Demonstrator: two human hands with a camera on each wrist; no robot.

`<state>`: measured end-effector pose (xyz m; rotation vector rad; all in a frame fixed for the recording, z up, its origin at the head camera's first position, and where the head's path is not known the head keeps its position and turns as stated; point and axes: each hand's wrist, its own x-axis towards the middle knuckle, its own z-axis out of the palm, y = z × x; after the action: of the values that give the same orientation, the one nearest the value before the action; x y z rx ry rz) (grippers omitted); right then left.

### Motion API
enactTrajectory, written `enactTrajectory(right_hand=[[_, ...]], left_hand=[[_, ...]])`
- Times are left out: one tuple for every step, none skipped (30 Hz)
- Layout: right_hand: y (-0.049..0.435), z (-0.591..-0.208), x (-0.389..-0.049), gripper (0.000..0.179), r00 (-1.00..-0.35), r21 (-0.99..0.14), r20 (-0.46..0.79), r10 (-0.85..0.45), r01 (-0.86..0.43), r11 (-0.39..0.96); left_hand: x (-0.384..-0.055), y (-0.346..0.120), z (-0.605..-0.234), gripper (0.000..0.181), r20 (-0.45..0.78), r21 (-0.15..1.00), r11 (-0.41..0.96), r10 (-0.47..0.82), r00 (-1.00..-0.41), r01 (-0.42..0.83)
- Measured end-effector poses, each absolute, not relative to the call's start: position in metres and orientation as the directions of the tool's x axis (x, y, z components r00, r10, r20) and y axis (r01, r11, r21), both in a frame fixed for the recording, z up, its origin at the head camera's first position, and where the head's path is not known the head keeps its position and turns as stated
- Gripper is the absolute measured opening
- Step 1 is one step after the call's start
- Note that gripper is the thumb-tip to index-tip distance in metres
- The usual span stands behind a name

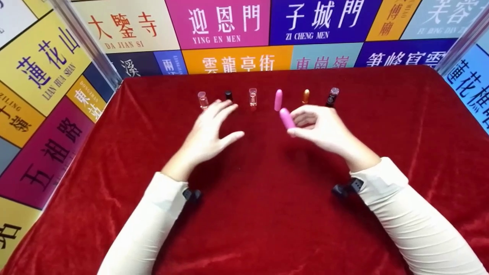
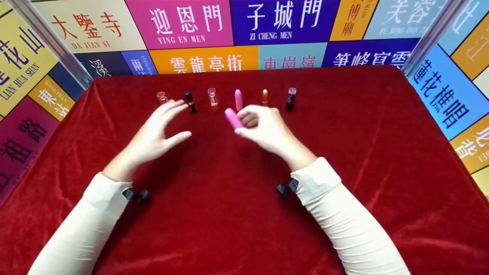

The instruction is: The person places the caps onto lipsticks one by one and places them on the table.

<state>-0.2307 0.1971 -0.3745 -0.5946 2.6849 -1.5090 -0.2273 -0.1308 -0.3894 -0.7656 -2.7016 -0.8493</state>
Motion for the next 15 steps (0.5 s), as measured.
enactTrajectory(right_hand=[[0.200, -0.373, -0.232, 0.037, -0.935, -0.823, 0.178, -0.307, -0.312, 0.474], [0.204, -0.372, -0.234, 0.039, -0.941, -0.821, 0.180, -0.288, -0.304, 0.482], [0.207, -0.371, -0.236, 0.041, -0.945, -0.819, 0.183, -0.271, -0.299, 0.489], [0.211, -0.370, -0.238, 0.041, -0.948, -0.814, 0.190, -0.254, -0.297, 0.499], [0.215, -0.369, -0.240, 0.041, -0.951, -0.809, 0.199, -0.239, -0.296, 0.507], [0.219, -0.369, -0.243, 0.040, -0.952, -0.807, 0.211, -0.222, -0.298, 0.510], [0.223, -0.369, -0.245, 0.039, -0.952, -0.806, 0.227, -0.206, -0.303, 0.509], [0.227, -0.369, -0.248, 0.038, -0.953, -0.810, 0.241, -0.185, -0.303, 0.502], [0.232, -0.368, -0.250, 0.037, -0.953, -0.818, 0.254, -0.163, -0.302, 0.489], [0.236, -0.368, -0.252, 0.036, -0.954, -0.825, 0.266, -0.137, -0.299, 0.479], [0.240, -0.368, -0.254, 0.035, -0.954, -0.833, 0.278, -0.111, -0.297, 0.467], [0.245, -0.369, -0.257, 0.034, -0.955, -0.841, 0.286, -0.081, -0.291, 0.457], [0.250, -0.369, -0.259, 0.033, -0.955, -0.845, 0.293, -0.050, -0.283, 0.453], [0.255, -0.369, -0.262, 0.031, -0.955, -0.851, 0.296, -0.017, -0.271, 0.450], [0.260, -0.370, -0.265, 0.030, -0.954, -0.853, 0.300, 0.012, -0.262, 0.452]], left_hand=[[-0.229, -0.136, -0.389, 0.074, 0.320, 0.441, 0.724, 0.425, -0.847, 0.530], [-0.231, -0.141, -0.388, 0.078, 0.302, 0.416, 0.743, 0.430, -0.851, 0.524], [-0.232, -0.145, -0.387, 0.081, 0.285, 0.399, 0.759, 0.430, -0.856, 0.514], [-0.233, -0.150, -0.386, 0.083, 0.273, 0.391, 0.770, 0.427, -0.862, 0.505], [-0.235, -0.154, -0.385, 0.085, 0.264, 0.383, 0.780, 0.422, -0.868, 0.495], [-0.236, -0.159, -0.384, 0.086, 0.257, 0.377, 0.789, 0.414, -0.873, 0.485], [-0.237, -0.163, -0.384, 0.086, 0.251, 0.377, 0.795, 0.406, -0.879, 0.475], [-0.238, -0.167, -0.383, 0.087, 0.244, 0.378, 0.801, 0.397, -0.885, 0.463], [-0.239, -0.171, -0.383, 0.087, 0.236, 0.379, 0.808, 0.386, -0.892, 0.450], [-0.240, -0.174, -0.383, 0.087, 0.228, 0.379, 0.814, 0.379, -0.897, 0.440], [-0.240, -0.176, -0.383, 0.087, 0.216, 0.375, 0.821, 0.374, -0.902, 0.430], [-0.241, -0.178, -0.383, 0.088, 0.204, 0.367, 0.829, 0.371, -0.906, 0.422], [-0.241, -0.180, -0.383, 0.088, 0.192, 0.356, 0.837, 0.370, -0.909, 0.416], [-0.241, -0.180, -0.384, 0.089, 0.179, 0.343, 0.846, 0.369, -0.912, 0.409], [-0.241, -0.181, -0.384, 0.090, 0.169, 0.330, 0.853, 0.368, -0.914, 0.405]])
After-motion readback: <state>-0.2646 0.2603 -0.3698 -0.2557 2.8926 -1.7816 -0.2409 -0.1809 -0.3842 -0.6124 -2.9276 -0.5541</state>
